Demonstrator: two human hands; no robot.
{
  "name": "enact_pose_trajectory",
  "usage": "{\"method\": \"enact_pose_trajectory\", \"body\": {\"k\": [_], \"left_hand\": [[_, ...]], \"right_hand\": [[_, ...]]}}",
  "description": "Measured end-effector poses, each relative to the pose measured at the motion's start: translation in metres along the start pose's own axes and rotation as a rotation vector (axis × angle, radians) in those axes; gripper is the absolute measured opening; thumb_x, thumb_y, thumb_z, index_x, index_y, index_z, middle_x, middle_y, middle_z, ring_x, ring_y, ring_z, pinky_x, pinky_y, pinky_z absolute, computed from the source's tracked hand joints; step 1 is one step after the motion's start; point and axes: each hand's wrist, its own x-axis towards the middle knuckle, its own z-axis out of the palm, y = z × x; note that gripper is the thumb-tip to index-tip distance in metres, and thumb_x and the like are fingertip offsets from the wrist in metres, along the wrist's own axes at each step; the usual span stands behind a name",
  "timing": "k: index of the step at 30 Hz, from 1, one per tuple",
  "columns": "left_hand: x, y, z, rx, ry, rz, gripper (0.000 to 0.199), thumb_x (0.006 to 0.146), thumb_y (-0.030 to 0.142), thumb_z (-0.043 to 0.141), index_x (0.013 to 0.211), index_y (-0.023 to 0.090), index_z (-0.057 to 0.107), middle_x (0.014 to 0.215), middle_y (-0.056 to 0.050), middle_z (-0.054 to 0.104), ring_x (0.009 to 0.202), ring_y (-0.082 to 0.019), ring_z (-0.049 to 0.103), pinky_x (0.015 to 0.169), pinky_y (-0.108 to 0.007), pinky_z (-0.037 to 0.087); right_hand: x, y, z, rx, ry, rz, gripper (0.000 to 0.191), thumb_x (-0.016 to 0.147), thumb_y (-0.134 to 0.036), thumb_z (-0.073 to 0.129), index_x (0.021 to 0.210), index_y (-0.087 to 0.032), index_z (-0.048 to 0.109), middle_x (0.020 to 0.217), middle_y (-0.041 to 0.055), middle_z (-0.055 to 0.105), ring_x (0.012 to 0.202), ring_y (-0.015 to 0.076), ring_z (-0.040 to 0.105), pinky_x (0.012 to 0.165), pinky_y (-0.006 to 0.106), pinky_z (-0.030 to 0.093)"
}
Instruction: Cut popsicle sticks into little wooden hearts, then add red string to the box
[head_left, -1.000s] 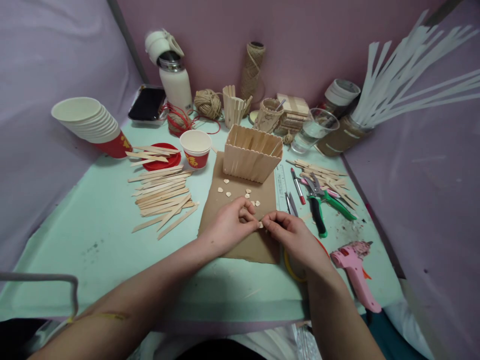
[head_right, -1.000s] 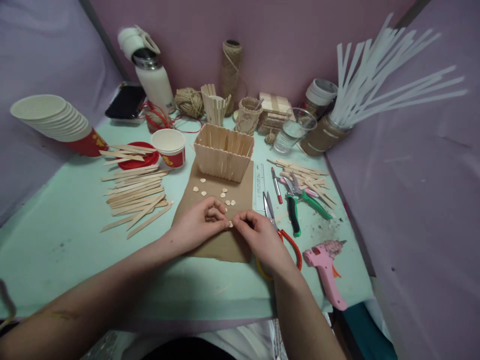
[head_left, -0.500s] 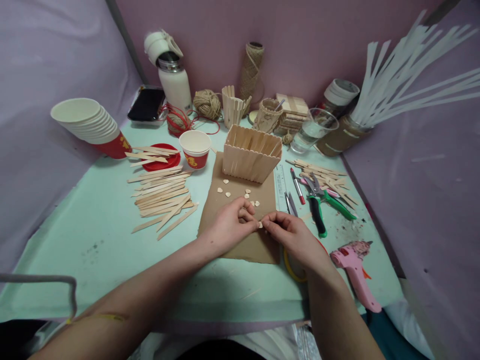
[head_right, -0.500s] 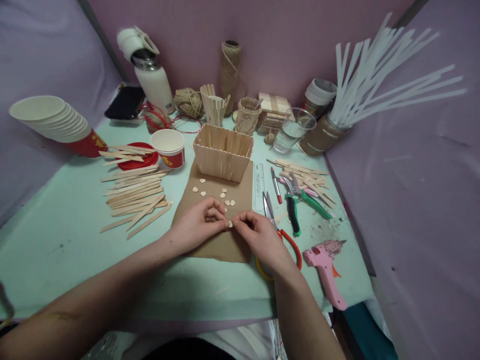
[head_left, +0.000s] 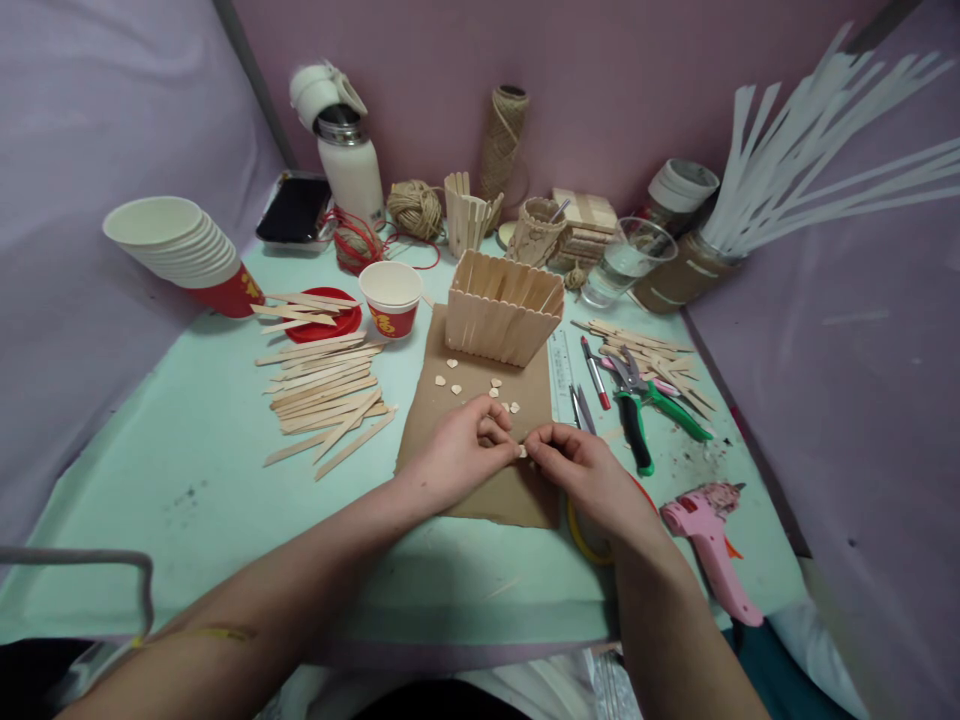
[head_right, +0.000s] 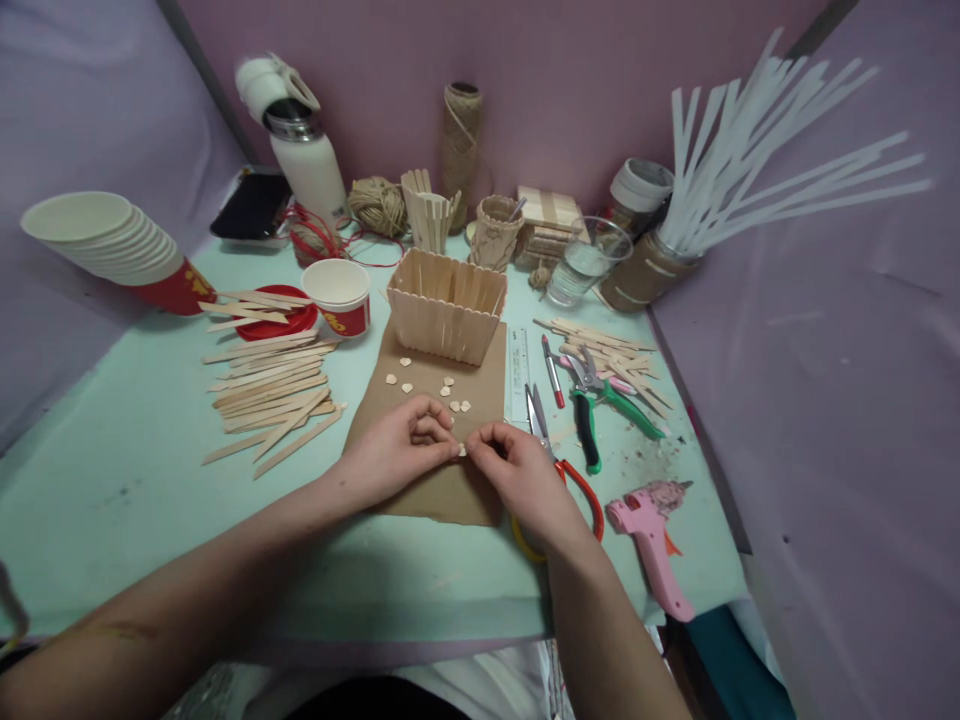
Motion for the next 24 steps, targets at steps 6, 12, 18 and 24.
{"method": "enact_pose_trajectory", "body": {"k": [6, 12, 18, 24], "left_hand": [[0.0, 0.0007, -0.0024, -0.017, 0.01, -0.002, 0.02, 0.071, 0.014, 0.064, 0.082, 0.021, 0.048, 0.069, 0.005, 0.065, 0.074, -0.014, 0.064, 0.071, -0.027, 0.047], [-0.0001, 0.0037, -0.0031, -0.006, 0.018, -0.006, 0.02, 0.07, 0.013, 0.065, 0.081, 0.021, 0.05, 0.067, 0.005, 0.064, 0.075, -0.015, 0.065, 0.072, -0.027, 0.047], [0.0004, 0.002, -0.0019, -0.026, 0.007, -0.002, 0.02, 0.07, 0.012, 0.064, 0.08, 0.02, 0.049, 0.067, 0.005, 0.064, 0.073, -0.014, 0.064, 0.071, -0.027, 0.047], [0.0006, 0.0026, -0.0013, -0.021, 0.006, -0.008, 0.02, 0.07, 0.01, 0.063, 0.081, 0.02, 0.049, 0.067, 0.005, 0.064, 0.072, -0.014, 0.064, 0.07, -0.026, 0.047]], "right_hand": [[-0.0001, -0.0009, -0.0008, 0.001, 0.008, -0.012, 0.028, 0.083, -0.044, 0.057, 0.078, -0.017, 0.061, 0.069, -0.0008, 0.053, 0.063, 0.0126, 0.043, 0.057, 0.026, 0.033], [0.0003, 0.0016, -0.0014, 0.004, -0.001, -0.029, 0.028, 0.084, -0.045, 0.058, 0.079, -0.018, 0.061, 0.071, -0.0003, 0.056, 0.064, 0.0132, 0.045, 0.058, 0.025, 0.035], [-0.0002, 0.0002, -0.0003, 0.013, 0.012, -0.013, 0.026, 0.083, -0.044, 0.059, 0.079, -0.018, 0.062, 0.072, -0.0002, 0.057, 0.066, 0.0134, 0.046, 0.059, 0.026, 0.035], [0.0002, 0.0005, -0.0011, -0.021, 0.016, -0.029, 0.025, 0.083, -0.043, 0.058, 0.079, -0.018, 0.062, 0.07, -0.0005, 0.057, 0.065, 0.0136, 0.047, 0.058, 0.026, 0.035]]}}
